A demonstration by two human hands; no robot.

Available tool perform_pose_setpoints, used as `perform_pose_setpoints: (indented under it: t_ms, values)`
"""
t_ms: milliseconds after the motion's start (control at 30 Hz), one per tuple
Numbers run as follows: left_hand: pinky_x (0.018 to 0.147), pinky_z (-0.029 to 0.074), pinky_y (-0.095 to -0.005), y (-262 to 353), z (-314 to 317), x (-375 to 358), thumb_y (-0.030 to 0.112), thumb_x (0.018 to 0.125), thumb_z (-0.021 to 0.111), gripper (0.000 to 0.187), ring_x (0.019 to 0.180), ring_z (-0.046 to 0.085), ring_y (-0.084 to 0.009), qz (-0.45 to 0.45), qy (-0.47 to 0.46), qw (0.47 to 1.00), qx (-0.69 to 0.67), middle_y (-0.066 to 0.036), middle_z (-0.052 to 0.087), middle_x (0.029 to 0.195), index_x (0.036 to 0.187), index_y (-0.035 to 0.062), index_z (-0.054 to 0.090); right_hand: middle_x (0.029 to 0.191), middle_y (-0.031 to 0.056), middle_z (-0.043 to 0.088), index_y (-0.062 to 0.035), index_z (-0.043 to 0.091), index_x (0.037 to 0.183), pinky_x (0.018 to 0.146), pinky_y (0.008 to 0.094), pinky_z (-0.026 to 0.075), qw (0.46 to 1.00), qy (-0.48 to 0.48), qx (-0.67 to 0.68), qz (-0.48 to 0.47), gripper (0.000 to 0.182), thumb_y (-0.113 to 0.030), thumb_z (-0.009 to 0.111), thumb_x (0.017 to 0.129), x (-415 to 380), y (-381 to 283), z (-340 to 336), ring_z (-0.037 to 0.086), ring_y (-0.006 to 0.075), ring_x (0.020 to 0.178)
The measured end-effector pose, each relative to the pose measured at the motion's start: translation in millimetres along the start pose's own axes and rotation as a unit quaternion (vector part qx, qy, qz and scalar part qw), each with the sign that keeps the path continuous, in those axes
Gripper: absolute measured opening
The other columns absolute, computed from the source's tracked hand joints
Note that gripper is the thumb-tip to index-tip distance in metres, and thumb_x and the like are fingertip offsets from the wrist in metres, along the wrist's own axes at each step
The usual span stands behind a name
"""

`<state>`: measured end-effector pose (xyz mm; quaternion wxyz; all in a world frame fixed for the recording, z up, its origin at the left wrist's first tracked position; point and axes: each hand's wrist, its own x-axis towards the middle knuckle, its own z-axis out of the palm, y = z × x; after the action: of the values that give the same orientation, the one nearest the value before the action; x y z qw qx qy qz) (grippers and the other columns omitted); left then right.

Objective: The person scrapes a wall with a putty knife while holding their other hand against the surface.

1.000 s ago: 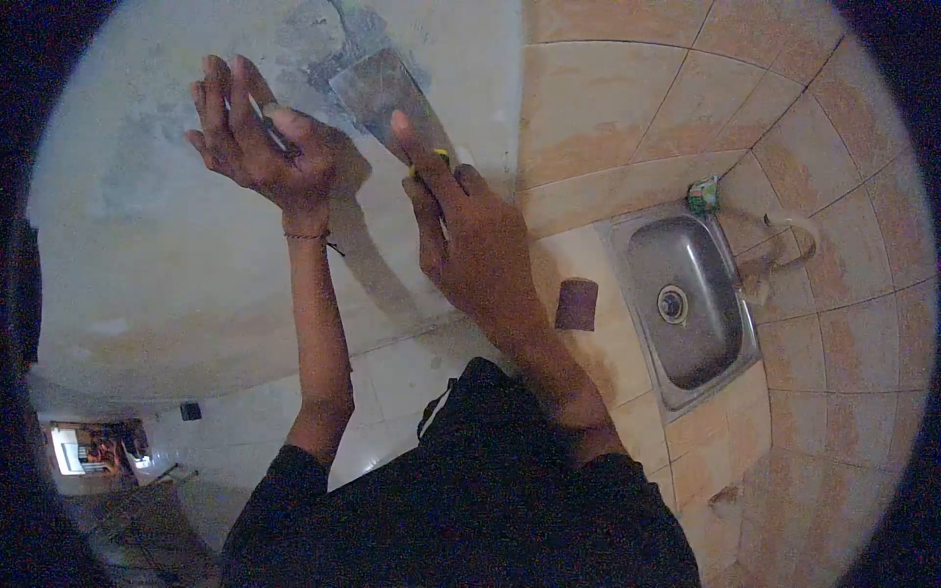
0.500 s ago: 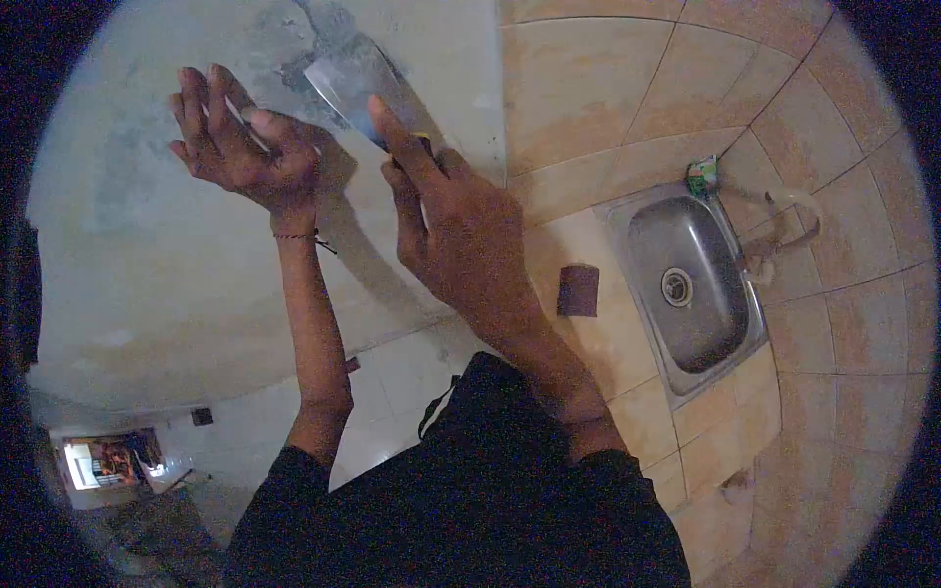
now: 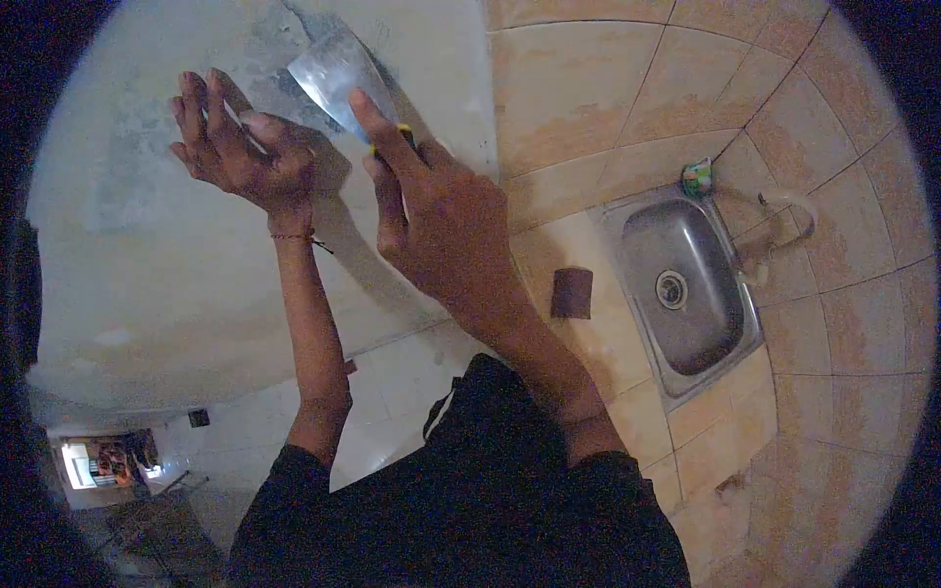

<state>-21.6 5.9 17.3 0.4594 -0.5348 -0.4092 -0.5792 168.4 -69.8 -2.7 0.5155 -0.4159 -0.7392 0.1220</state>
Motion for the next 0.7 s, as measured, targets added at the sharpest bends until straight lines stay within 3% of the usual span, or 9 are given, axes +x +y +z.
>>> perform_pose_setpoints:
  t_ms: [100, 167, 200, 267, 333, 433, 533, 633, 700]
  values:
    - [0.123, 0.005, -0.0465, -1, 0, 1, 0.023, 0.087, 0.047, 0.051, 0.143, 0.041, -0.0267, -0.002, -0.005, 1.0, 0.016, -0.006, 0.054, 0.148, 0.136, 0.0128, 0.06, 0.08, 0.0127, 0.065, -0.0205, 0.045, 0.15, 0.057, 0.0379, 0.053, 0.99, 0.05, 0.098, -0.093, 0.05, -0.019, 0.056, 0.101, 7, 21, 10, 0.064, 0.0268, 0.061]
    - [0.123, 0.005, -0.0464, -3, 0, 0, 0.023, 0.087, 0.047, 0.051, 0.143, 0.041, -0.0265, 0.002, -0.004, 1.0, 0.025, -0.005, 0.054, 0.148, 0.135, 0.0126, 0.061, 0.078, 0.0118, 0.063, -0.0199, 0.04, 0.152, 0.05, 0.0356, 0.051, 0.966, 0.014, 0.253, -0.048, 0.051, -0.024, 0.053, 0.103, 4, 26, 6, 0.059, 0.0233, 0.054]
    - [0.123, 0.006, -0.0465, -3, 1, 1, 0.023, 0.087, 0.047, 0.051, 0.143, 0.041, -0.0266, 0.001, -0.004, 1.0, 0.022, -0.006, 0.053, 0.148, 0.135, 0.0124, 0.061, 0.079, 0.01, 0.062, -0.0192, 0.039, 0.153, 0.047, 0.0332, 0.05, 0.935, -0.053, 0.349, 0.043, 0.051, -0.026, 0.052, 0.104, -8, 22, -8, 0.056, 0.0189, 0.051]
    - [0.123, 0.006, -0.0465, 0, -1, 1, 0.023, 0.087, 0.047, 0.051, 0.143, 0.041, -0.0268, -0.003, -0.007, 1.0, 0.017, -0.006, 0.053, 0.148, 0.135, 0.0118, 0.061, 0.079, 0.007, 0.059, -0.0209, 0.037, 0.154, 0.041, 0.0279, 0.046, 0.804, -0.126, 0.553, 0.179, 0.051, -0.028, 0.051, 0.105, -21, 19, -12, 0.048, 0.0116, 0.046]
    - [0.123, 0.006, -0.0464, 0, -3, 1, 0.022, 0.087, 0.047, 0.051, 0.143, 0.041, -0.027, -0.005, -0.012, 1.0, 0.023, -0.007, 0.053, 0.148, 0.135, 0.011, 0.06, 0.079, 0.0044, 0.054, -0.0258, 0.033, 0.156, 0.034, 0.0222, 0.04, 0.598, -0.128, 0.748, 0.258, 0.052, -0.03, 0.049, 0.106, -28, 26, 0, 0.04, 0.0058, 0.043]
    - [0.124, 0.006, -0.0463, 1, -2, 1, 0.022, 0.087, 0.047, 0.052, 0.143, 0.041, -0.027, -0.002, -0.018, 0.999, 0.031, -0.008, 0.053, 0.148, 0.136, 0.0101, 0.059, 0.079, 0.0054, 0.048, -0.0321, 0.028, 0.157, 0.027, 0.0184, 0.033, 0.391, -0.18, 0.872, 0.234, 0.055, -0.03, 0.048, 0.106, -23, 36, 7, 0.035, 0.0059, 0.04]
    - [0.122, 0.009, -0.0498, 0, -2, 1, 0.026, 0.094, 0.043, 0.05, 0.145, 0.038, -0.0289, 0.004, -0.028, 0.999, 0.037, -0.01, 0.05, 0.15, 0.138, 0.0096, 0.057, 0.083, 0.0075, 0.04, -0.0345, 0.025, 0.158, 0.027, 0.0177, 0.034, 0.225, -0.171, 0.931, 0.23, 0.049, -0.024, 0.032, 0.11, -21, 40, 11, 0.032, 0.0051, 0.042]
    - [0.121, 0.01, -0.051, -1, -4, -1, 0.028, 0.097, 0.041, 0.049, 0.146, 0.037, -0.0298, 0.002, -0.038, 0.998, 0.041, -0.012, 0.049, 0.152, 0.139, 0.009, 0.056, 0.08, 0.0059, 0.042, -0.0354, 0.028, 0.157, 0.03, 0.015, 0.033, 0.23, -0.179, 0.918, 0.269, 0.053, -0.023, 0.043, 0.108, -19, 40, 10, 0.032, 0.0046, 0.041]
    - [0.122, 0.009, -0.0497, 1, -2, 1, 0.025, 0.093, 0.043, 0.05, 0.145, 0.038, -0.0288, -0.002, -0.032, 0.999, 0.044, -0.012, 0.051, 0.15, 0.138, 0.0086, 0.057, 0.083, 0.0066, 0.039, -0.0337, 0.025, 0.158, 0.029, 0.0165, 0.036, 0.215, -0.173, 0.926, 0.259, 0.05, -0.023, 0.034, 0.11, -21, 40, 12, 0.035, 0.0055, 0.045]
